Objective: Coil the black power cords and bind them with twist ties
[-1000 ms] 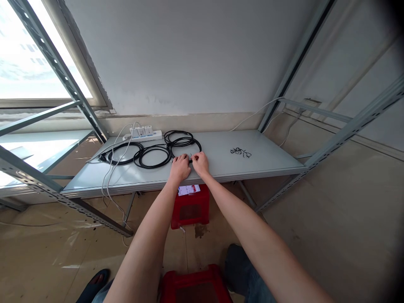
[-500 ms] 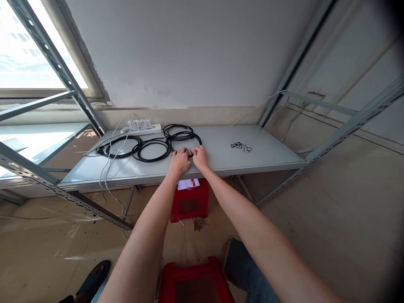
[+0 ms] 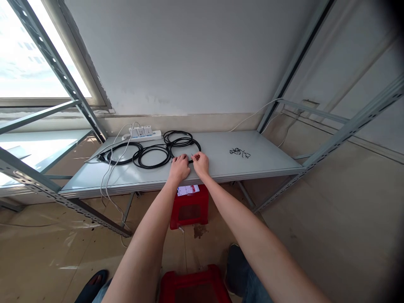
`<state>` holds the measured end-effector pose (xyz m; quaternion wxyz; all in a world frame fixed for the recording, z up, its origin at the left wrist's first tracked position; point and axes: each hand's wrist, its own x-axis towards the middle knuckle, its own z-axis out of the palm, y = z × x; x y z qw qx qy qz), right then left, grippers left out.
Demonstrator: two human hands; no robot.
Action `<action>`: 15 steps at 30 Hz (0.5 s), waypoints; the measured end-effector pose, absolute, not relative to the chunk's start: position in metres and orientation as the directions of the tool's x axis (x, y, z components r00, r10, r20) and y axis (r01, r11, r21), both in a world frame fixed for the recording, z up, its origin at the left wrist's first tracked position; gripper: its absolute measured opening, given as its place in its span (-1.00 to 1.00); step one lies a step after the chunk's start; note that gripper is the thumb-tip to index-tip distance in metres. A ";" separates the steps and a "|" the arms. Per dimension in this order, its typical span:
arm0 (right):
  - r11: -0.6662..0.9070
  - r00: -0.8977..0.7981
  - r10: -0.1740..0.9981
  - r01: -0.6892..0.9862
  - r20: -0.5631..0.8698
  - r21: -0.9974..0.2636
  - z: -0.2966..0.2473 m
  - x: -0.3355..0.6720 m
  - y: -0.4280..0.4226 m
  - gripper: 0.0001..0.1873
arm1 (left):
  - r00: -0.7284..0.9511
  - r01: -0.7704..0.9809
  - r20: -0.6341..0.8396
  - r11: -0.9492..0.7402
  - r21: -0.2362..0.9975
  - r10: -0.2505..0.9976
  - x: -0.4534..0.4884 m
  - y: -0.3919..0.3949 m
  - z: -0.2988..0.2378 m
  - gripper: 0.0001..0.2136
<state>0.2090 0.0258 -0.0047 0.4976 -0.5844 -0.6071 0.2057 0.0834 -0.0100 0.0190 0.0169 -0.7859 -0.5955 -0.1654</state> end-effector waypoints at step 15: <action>0.253 0.086 0.916 0.633 0.392 -0.731 -0.003 0.210 0.026 -0.84 | 0.233 0.934 0.296 -0.298 0.196 0.926 0.083 -0.009 0.017 -0.60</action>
